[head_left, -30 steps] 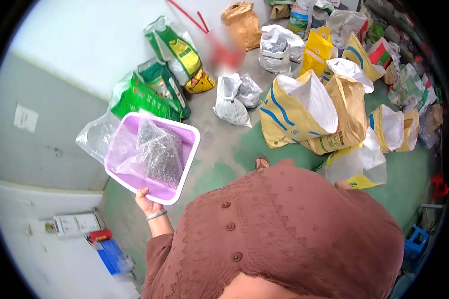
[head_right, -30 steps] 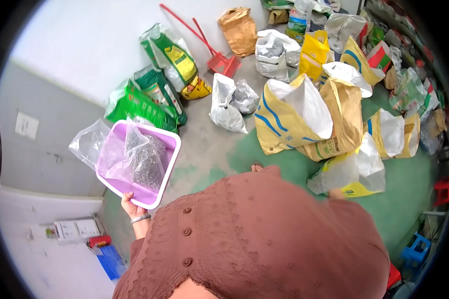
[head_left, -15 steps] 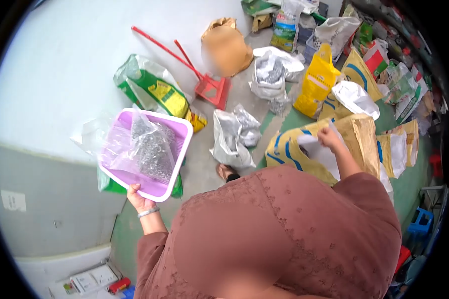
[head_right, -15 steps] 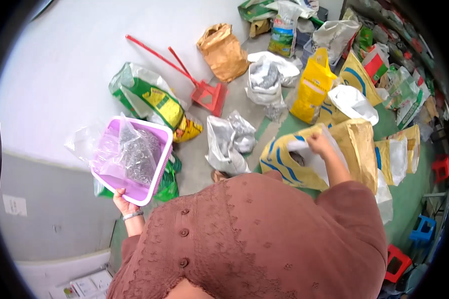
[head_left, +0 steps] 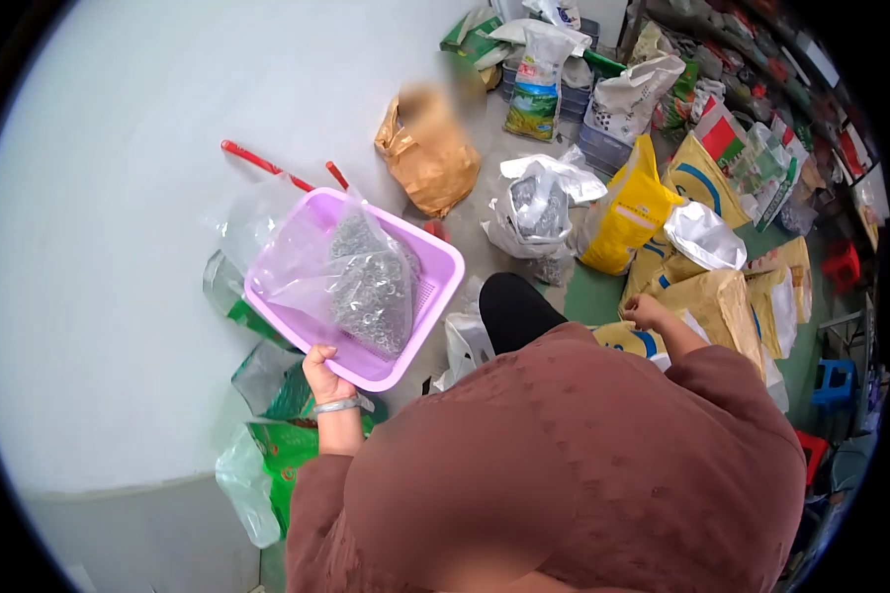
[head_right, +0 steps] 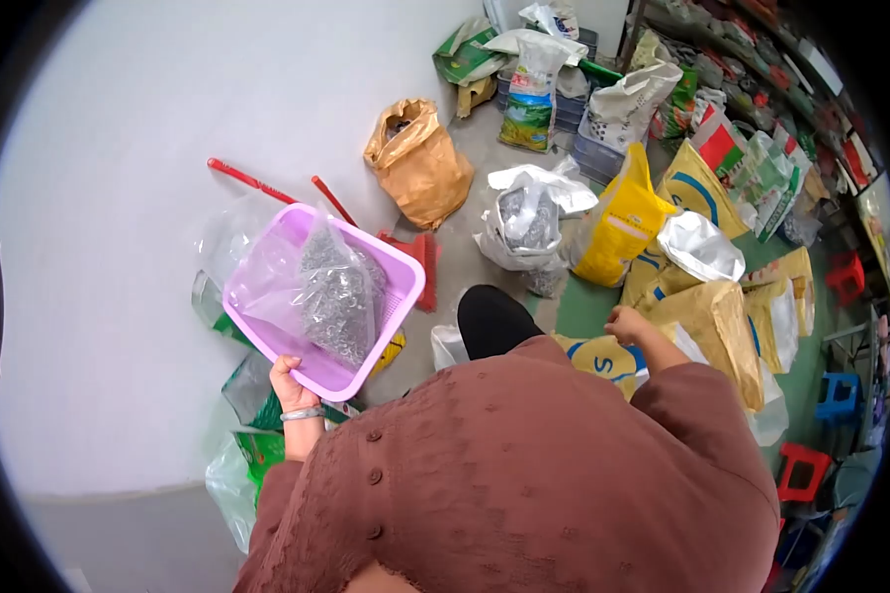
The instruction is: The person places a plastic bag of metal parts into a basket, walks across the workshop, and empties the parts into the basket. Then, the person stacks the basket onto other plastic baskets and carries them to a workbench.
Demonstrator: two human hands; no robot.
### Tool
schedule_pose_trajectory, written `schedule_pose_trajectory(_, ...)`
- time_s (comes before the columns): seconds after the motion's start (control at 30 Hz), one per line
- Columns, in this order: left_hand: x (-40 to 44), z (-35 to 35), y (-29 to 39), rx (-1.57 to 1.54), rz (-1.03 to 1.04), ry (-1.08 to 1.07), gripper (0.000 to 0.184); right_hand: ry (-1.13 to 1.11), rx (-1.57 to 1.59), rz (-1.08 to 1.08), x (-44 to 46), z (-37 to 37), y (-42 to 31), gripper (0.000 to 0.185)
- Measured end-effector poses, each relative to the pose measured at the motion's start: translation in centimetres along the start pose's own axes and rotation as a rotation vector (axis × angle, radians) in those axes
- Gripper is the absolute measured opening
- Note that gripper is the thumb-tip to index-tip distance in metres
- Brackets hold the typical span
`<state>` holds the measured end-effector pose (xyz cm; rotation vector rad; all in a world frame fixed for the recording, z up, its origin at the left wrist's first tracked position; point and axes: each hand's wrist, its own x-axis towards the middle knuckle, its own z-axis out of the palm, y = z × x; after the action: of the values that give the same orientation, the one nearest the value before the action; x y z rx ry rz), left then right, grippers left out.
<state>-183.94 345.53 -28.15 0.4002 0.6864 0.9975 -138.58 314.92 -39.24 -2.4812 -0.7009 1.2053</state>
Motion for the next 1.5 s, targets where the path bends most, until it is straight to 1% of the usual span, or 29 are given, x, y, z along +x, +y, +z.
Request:
schedule_pose_trajectory(0.03, 1.9, 0.5, 0.0, 0.003, -0.019, -0.015, 0.031, 0.017, -0.070, -0.012, 2.2, -1.0, -1.7, 0.028)
schedule_pose_trajectory(0.07, 4.2, 1.1, 0.0, 0.002, -0.035, -0.028, 0.031, 0.028, -0.207, -0.123, 5.6, -2.1, -3.6, 0.027)
schedule_pose_trajectory(0.1, 6.4, 1.9, -0.2, 0.001, -0.049, -0.039, 0.031, 0.127, -0.359, -0.315, 10.2, -3.0, -4.8, 0.030)
schedule_pose_trajectory(0.13, 8.5, 2.4, -0.5, -0.004, -0.076, -0.054, 0.031, 0.084, -0.416, -0.255, 12.0, -4.7, -10.3, 0.032)
schedule_pose_trajectory(0.17, 9.7, 3.3, -1.1, -0.003, -0.064, -0.021, 0.031, 0.125, -0.456, -0.417, 16.7, -5.6, -12.7, 0.035)
schedule_pose_trajectory(0.2, 11.6, 4.1, -1.8, -0.005, -0.056, 0.009, 0.032, 0.138, -0.458, -0.484, 21.4, -6.6, -16.2, 0.039)
schedule_pose_trajectory(0.23, 13.9, 4.5, -2.3, -0.003, -0.051, 0.049, 0.032, 0.137, -0.520, -0.524, 25.6, -7.2, -21.2, 0.042)
schedule_pose_trajectory(0.27, 16.6, 4.2, -2.9, -0.017, -0.105, 0.048, 0.034, 0.098, -0.597, -0.670, 30.0, -7.9, -26.6, 0.047)
schedule_pose_trajectory(0.3, 19.0, 4.6, -3.7, 0.068, -0.025, 0.150, 0.036, 0.127, -0.606, -0.767, 36.7, -7.1, -30.2, 0.054)
schedule_pose_trajectory(0.37, 23.5, 7.4, -4.9, 0.067, -0.003, 0.227, 0.039, 0.006, -0.574, -0.696, 43.0, -6.3, -40.8, 0.063)
schedule_pose_trajectory(0.4, 25.4, 9.0, -5.5, 0.065, -0.018, 0.267, 0.040, -0.005, -0.539, -0.808, 46.2, -5.5, -44.3, 0.066)
schedule_pose_trajectory(0.43, 27.4, 10.2, -6.2, 0.052, -0.034, 0.310, 0.041, -0.053, -0.435, -0.741, 52.0, -4.0, -47.0, 0.069)
schedule_pose_trajectory(0.5, 30.9, 11.4, -7.4, 0.025, -0.047, 0.358, 0.042, -0.052, -0.486, -0.732, 58.0, -1.7, -51.4, 0.074)
schedule_pose_trajectory(0.53, 32.8, 11.7, -8.0, 0.005, -0.032, 0.355, 0.043, 0.009, -0.643, -0.809, 58.5, -3.0, -54.4, 0.076)
schedule_pose_trajectory(0.6, 36.5, 12.2, -8.8, 0.011, -0.036, 0.378, 0.043, -0.084, -0.618, -0.773, 60.2, -4.7, -57.2, 0.078)
schedule_pose_trajectory(0.63, 37.2, 12.0, -9.1, 0.015, -0.039, 0.397, 0.042, -0.135, -0.604, -0.749, 60.8, -4.4, -57.2, 0.079)
schedule_pose_trajectory(0.67, 38.5, 11.7, -9.4, 0.016, -0.041, 0.412, 0.041, 0.019, -0.587, -0.873, 65.0, -2.1, -55.5, 0.064)
schedule_pose_trajectory(0.77, 42.1, 13.3, -9.7, 0.006, -0.082, 0.456, 0.040, -0.031, -0.592, -0.767, 69.8, 1.1, -52.4, 0.040)
schedule_pose_trajectory(0.83, 44.3, 14.8, -9.9, 0.003, -0.109, 0.480, 0.039, -0.077, -0.759, -0.952, 66.8, -0.9, -52.0, 0.021)
schedule_pose_trajectory(0.9, 46.4, 15.3, -10.0, 0.020, -0.135, 0.479, 0.039, -0.078, -0.680, -1.119, 66.2, -1.0, -49.3, 0.014)
schedule_pose_trajectory(1.0, 49.4, 16.4, -9.9, 0.045, -0.155, 0.449, 0.038, -0.114, -0.705, -1.316, 64.6, -4.4, -48.1, 0.015)
schedule_pose_trajectory(1.1, 52.3, 17.6, -10.7, 0.069, -0.204, 0.437, 0.037, -0.256, -0.881, -1.398, 66.0, -5.4, -44.4, 0.013)
schedule_pose_trajectory(1.13, 52.9, 17.9, -10.9, 0.078, -0.219, 0.446, 0.037, -0.281, -0.871, -1.405, 66.3, -5.3, -43.3, 0.013)
schedule_pose_trajectory(1.23, 55.1, 18.4, -11.7, 0.112, -0.228, 0.418, 0.037, -0.263, -0.646, -1.347, 64.6, -5.7, -42.7, 0.012)
schedule_pose_trajectory(1.33, 57.3, 17.9, -12.6, 0.156, -0.252, 0.355, 0.037, -0.286, -0.667, -1.329, 64.6, -5.1, -40.4, 0.012)
schedule_pose_trajectory(1.37, 58.1, 17.7, -13.2, 0.128, -0.272, 0.359, 0.037, -0.321, -0.664, -1.272, 65.1, -5.2, -39.8, 0.013)
schedule_pose_trajectory(1.43, 58.8, 17.5, -13.7, 0.092, -0.345, 0.387, 0.037, -0.409, -0.627, -1.128, 62.4, -7.5, -41.3, 0.013)
schedule_pose_trajectory(1.47, 59.7, 16.6, -14.2, 0.129, -0.346, 0.309, 0.036, -0.478, -0.778, -1.188, 63.1, -6.9, -39.4, 0.013)
schedule_pose_trajectory(1.5, 61.0, 16.8, -14.7, 0.138, -0.329, 0.310, 0.035, -0.453, -0.781, -1.133, 64.7, -6.4, -37.9, 0.014)
